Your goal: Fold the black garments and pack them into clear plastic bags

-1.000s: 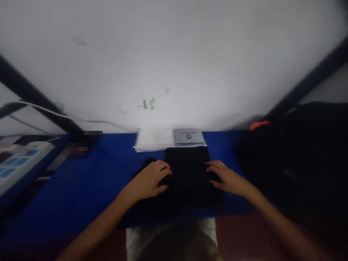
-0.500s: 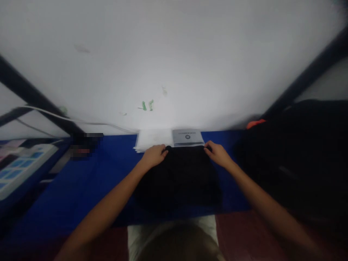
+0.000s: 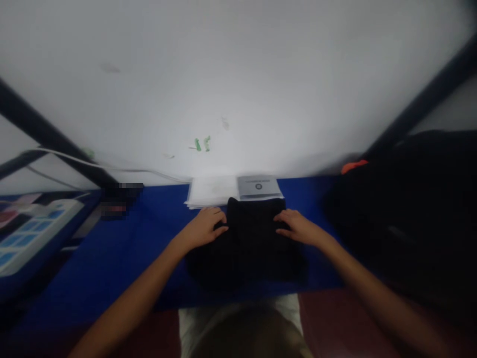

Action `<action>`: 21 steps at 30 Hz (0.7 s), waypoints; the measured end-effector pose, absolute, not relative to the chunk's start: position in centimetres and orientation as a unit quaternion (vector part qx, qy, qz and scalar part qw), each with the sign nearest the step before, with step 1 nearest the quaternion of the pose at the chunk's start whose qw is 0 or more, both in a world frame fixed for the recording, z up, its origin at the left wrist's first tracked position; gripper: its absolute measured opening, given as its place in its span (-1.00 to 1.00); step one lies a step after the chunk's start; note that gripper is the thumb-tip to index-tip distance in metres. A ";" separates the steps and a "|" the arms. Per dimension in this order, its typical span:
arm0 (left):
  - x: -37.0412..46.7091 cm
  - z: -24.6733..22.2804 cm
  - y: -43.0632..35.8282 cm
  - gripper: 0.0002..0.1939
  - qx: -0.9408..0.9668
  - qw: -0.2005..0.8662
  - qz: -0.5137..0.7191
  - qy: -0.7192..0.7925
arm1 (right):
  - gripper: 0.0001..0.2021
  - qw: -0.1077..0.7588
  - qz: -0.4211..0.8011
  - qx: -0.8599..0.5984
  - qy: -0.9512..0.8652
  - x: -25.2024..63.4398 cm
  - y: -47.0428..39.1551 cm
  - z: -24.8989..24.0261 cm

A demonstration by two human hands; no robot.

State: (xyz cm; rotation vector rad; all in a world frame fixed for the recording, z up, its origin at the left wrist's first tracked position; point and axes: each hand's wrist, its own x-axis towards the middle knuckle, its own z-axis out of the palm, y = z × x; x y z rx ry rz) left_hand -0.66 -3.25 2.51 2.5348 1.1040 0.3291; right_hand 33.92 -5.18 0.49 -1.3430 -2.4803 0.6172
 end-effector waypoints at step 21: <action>1.7 2.3 -6.6 -0.71 0.878 0.334 0.160 0.304 | -0.75 0.024 0.531 -0.459 -0.712 32.1 -8.5 1.8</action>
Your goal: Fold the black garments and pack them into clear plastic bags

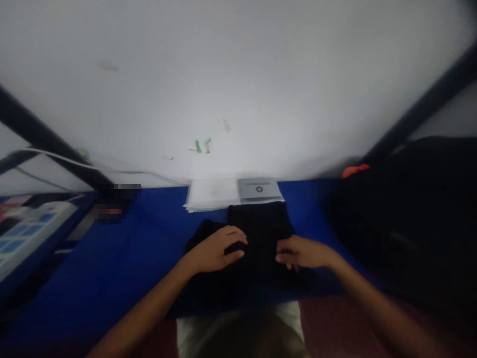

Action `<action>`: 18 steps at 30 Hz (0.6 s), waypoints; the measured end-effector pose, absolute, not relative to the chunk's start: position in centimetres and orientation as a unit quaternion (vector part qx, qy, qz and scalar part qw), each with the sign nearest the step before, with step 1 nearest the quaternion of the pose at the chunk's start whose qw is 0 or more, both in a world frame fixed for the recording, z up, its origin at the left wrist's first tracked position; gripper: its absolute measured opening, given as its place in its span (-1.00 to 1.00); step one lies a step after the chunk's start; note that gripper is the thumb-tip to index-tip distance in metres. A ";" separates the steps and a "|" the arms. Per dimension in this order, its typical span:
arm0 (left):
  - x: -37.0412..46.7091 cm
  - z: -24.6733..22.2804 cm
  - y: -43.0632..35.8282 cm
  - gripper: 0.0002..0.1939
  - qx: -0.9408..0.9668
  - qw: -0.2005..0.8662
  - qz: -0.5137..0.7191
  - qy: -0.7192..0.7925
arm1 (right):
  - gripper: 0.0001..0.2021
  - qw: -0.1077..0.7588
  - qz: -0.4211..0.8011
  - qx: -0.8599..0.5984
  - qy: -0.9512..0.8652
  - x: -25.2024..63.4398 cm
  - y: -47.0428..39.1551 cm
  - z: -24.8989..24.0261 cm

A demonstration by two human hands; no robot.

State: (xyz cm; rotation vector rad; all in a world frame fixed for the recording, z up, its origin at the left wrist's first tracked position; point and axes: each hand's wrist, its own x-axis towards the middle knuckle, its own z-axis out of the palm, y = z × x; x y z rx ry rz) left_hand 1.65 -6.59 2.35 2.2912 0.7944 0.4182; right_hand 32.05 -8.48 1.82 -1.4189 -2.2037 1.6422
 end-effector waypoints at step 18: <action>1.3 -2.5 -6.5 -0.20 0.908 0.209 0.092 0.350 | -0.87 0.496 0.713 -0.459 -0.185 25.1 2.3 -2.8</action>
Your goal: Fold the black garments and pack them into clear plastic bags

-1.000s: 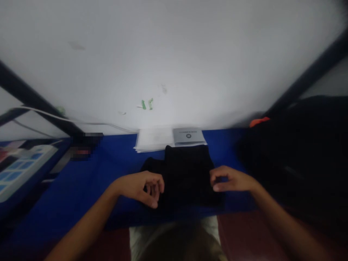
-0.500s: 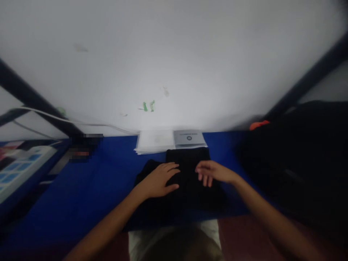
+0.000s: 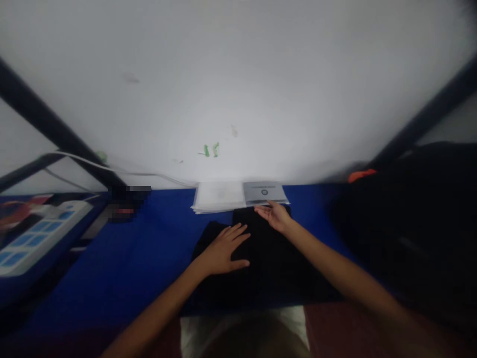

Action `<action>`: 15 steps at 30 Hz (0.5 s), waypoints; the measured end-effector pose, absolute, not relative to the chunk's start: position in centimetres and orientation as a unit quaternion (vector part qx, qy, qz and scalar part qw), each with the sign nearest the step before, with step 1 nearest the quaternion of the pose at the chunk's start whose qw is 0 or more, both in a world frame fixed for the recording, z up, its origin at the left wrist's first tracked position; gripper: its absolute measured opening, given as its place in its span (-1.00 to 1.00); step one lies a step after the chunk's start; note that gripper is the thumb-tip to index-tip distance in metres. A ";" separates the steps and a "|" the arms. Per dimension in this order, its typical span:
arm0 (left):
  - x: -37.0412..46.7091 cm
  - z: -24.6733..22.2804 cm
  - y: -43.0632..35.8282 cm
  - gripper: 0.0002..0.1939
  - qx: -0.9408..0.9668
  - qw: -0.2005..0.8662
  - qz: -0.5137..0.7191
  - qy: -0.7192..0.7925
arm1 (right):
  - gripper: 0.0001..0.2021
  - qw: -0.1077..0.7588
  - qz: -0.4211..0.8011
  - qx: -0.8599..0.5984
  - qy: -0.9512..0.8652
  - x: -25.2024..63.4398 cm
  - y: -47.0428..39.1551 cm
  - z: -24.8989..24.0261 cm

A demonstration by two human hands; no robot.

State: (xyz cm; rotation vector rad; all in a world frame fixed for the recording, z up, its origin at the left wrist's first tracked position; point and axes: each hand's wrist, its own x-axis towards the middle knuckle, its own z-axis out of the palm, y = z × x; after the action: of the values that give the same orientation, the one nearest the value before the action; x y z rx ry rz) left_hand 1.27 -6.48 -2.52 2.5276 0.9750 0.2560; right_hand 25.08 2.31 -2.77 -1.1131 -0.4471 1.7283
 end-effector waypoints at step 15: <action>0.8 -2.5 -5.8 -0.41 0.846 0.350 0.181 0.358 | -0.92 0.701 0.472 -0.472 -0.251 27.6 0.9 -0.2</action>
State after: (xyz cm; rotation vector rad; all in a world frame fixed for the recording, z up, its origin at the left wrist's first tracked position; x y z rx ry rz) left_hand 0.85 -5.82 -2.51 2.1929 0.9278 0.4694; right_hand 27.63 0.86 -0.15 -1.0506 -0.5579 1.0504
